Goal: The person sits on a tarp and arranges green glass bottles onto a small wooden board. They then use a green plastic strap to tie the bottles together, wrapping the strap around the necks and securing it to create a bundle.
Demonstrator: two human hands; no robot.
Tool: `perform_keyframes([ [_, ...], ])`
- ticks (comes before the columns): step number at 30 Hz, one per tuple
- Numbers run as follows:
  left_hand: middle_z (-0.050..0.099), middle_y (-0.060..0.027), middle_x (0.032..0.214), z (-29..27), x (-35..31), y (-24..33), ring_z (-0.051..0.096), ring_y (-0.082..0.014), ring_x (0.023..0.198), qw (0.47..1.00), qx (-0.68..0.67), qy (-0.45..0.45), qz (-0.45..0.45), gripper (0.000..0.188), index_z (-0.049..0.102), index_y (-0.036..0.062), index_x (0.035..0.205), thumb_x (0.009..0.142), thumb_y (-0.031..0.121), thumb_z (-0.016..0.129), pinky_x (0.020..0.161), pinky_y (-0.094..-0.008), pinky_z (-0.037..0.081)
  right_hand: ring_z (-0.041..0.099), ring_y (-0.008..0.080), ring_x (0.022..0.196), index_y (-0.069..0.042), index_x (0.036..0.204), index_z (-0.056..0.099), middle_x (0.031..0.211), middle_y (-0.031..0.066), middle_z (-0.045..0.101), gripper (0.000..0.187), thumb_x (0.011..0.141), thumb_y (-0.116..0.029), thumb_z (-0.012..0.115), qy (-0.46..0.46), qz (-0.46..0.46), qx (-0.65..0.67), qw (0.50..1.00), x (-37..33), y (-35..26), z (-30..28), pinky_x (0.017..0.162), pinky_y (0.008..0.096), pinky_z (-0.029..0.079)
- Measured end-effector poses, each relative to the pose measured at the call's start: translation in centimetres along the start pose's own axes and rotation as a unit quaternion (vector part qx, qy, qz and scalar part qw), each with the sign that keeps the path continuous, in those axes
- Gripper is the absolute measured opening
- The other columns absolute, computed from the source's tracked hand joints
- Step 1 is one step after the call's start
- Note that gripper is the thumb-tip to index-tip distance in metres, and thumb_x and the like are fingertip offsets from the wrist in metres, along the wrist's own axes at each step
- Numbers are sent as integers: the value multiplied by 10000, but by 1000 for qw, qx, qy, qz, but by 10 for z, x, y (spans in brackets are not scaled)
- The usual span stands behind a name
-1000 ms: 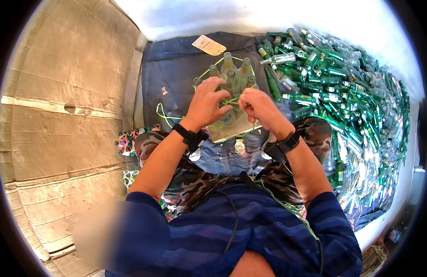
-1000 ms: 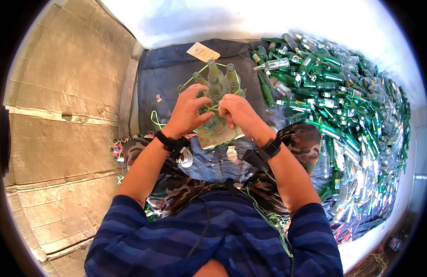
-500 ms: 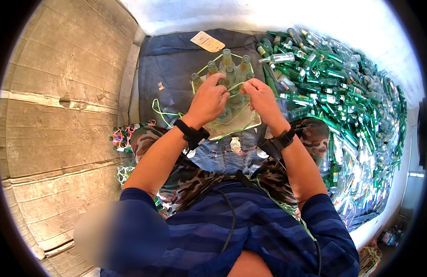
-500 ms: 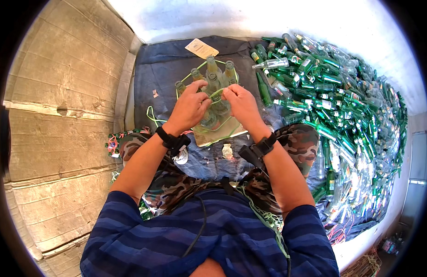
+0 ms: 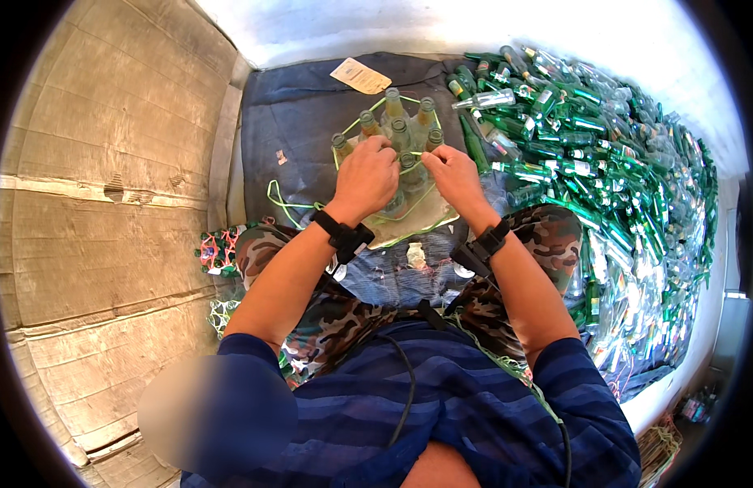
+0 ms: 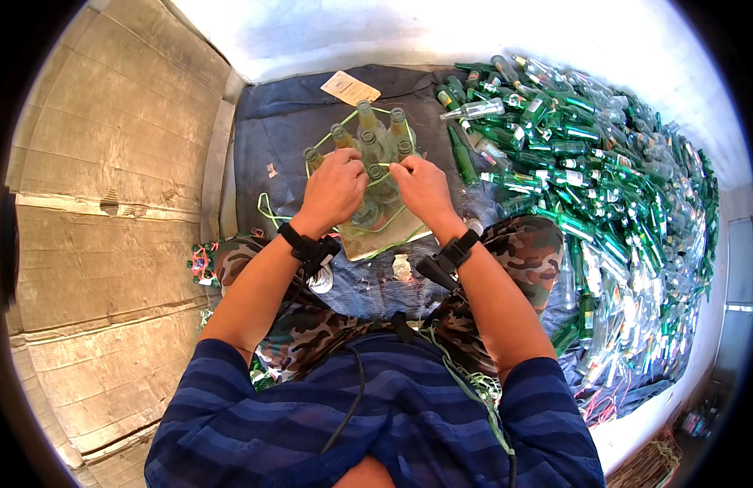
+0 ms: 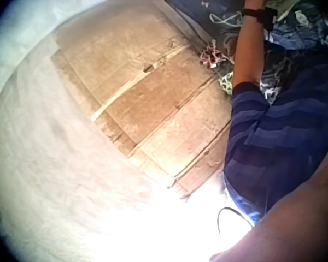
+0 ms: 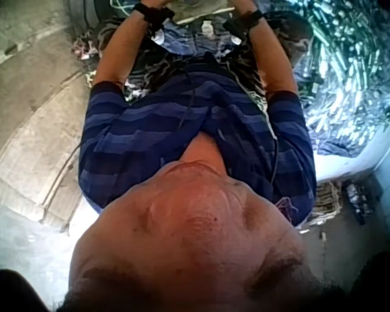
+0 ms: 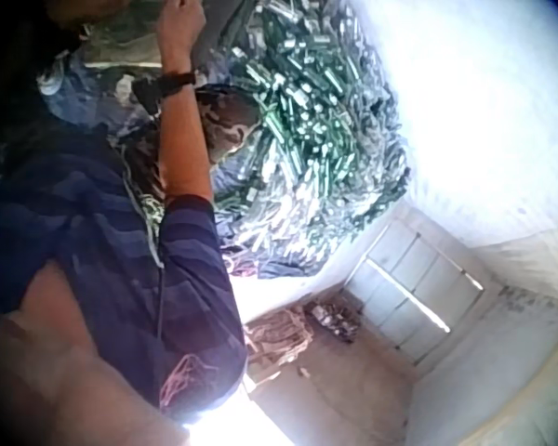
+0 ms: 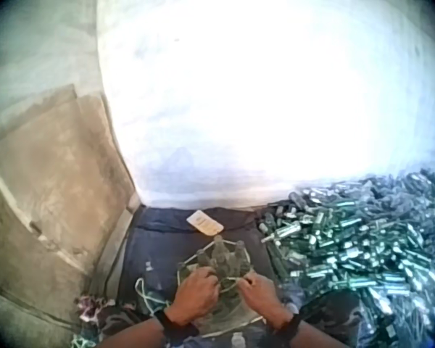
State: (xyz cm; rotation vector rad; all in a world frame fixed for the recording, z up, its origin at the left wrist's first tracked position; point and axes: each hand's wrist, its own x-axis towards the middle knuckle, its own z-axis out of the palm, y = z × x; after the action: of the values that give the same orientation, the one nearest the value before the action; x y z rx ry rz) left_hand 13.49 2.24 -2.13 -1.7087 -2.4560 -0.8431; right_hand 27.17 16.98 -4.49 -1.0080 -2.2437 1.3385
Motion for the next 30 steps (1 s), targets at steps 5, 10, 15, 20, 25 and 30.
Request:
perform_keyframes([
  [5, 669, -106, 1133, 1, 1, 0, 645, -326, 1076, 1000, 4, 0, -1, 184, 719, 33, 942, 934, 177, 604, 906, -458, 531, 687, 270, 767, -5, 936, 711, 834, 142, 724, 305, 897, -307, 727, 11, 23, 61, 998, 4, 11, 0, 735, 386, 532],
  [10, 666, -84, 1150, -1, 1, -2, 641, -316, 1085, 1000, -5, -17, -2, 157, 704, 54, 988, 931, 177, 623, 918, -440, 531, 685, 210, 771, 2, 925, 705, 812, 115, 718, 263, 876, -255, 728, -1, 36, 95, 995, 5, 16, 0, 730, 359, 528],
  [15, 662, -75, 1176, -6, 1, -3, 638, -312, 1108, 999, -15, -36, 0, 178, 695, 69, 1040, 919, 195, 661, 933, -432, 528, 680, 205, 758, 0, 897, 694, 799, 106, 714, 235, 865, -230, 726, -6, 45, 102, 994, 7, 19, 2, 728, 355, 529],
  [20, 661, -75, 1195, -8, 1, -2, 633, -312, 1138, 999, -22, -44, -4, 224, 697, 72, 1064, 901, 225, 691, 942, -434, 525, 693, 245, 810, 15, 966, 674, 859, 120, 708, 270, 845, -218, 738, 15, 55, 84, 995, 12, 28, 8, 762, 378, 536],
  [25, 659, -87, 1171, -11, 1, -3, 636, -316, 1121, 999, -41, -35, 8, 210, 701, 67, 1035, 887, 216, 693, 935, -444, 527, 692, 283, 880, 38, 1211, 608, 922, 144, 689, 466, 834, -200, 742, 60, 81, 66, 993, 11, 22, 11, 800, 393, 536],
  [30, 652, -91, 1165, -14, -2, -4, 637, -321, 1111, 998, -52, -35, 12, 213, 696, 66, 1041, 881, 208, 701, 932, -450, 527, 691, 260, 829, -29, 1374, 572, 866, 111, 687, 588, 830, -184, 734, 40, 47, 46, 997, 7, 11, 6, 787, 389, 533],
])
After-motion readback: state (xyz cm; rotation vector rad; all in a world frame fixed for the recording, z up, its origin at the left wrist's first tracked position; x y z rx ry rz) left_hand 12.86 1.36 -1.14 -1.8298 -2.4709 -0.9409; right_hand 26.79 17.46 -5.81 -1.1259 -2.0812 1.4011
